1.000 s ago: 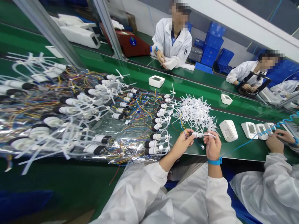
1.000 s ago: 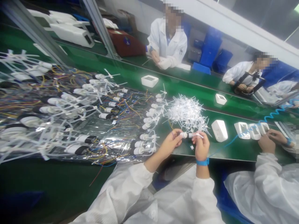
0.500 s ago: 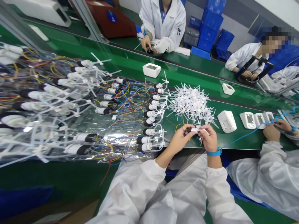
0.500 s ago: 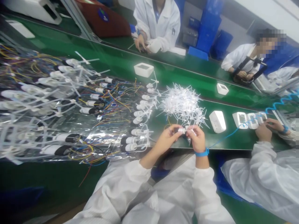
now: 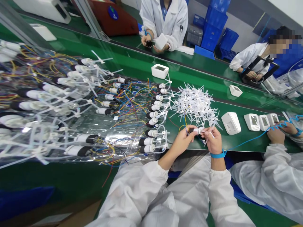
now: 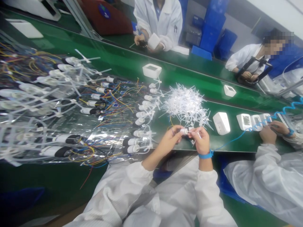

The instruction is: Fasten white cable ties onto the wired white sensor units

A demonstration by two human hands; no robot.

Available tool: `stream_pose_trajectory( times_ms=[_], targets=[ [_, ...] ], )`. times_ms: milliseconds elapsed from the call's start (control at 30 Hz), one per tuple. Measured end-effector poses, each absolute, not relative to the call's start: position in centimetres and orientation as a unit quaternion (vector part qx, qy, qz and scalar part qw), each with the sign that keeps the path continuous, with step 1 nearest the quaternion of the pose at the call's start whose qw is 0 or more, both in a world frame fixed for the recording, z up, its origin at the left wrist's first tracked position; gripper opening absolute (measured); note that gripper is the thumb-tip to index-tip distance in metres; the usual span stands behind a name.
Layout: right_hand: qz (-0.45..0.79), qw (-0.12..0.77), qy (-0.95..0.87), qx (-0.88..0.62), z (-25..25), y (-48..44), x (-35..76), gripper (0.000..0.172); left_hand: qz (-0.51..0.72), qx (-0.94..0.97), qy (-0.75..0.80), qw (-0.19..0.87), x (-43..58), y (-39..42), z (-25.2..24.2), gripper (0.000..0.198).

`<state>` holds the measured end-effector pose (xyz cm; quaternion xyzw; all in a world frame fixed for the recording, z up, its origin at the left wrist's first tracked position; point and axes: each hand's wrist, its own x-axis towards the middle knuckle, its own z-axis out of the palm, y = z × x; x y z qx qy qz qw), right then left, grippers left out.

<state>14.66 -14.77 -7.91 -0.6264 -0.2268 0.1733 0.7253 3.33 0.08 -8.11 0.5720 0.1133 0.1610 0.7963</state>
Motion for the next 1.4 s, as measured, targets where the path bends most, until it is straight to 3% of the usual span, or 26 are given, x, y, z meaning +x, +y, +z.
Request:
stream_pose_trajectory(
  times_ms=[267,1400],
  targets=[
    [0.193,0.765,-0.203,-0.58,-7.8,-14.58,14.51,0.039,0.15,0.584,0.113,0.79,3.27,0.04,-8.23,0.044],
    [0.174,0.731,-0.221,-0.622,-8.66,-14.98,14.68,0.04,0.166,0.692,0.136,0.689,3.09,0.04,-7.4,0.027]
  ],
)
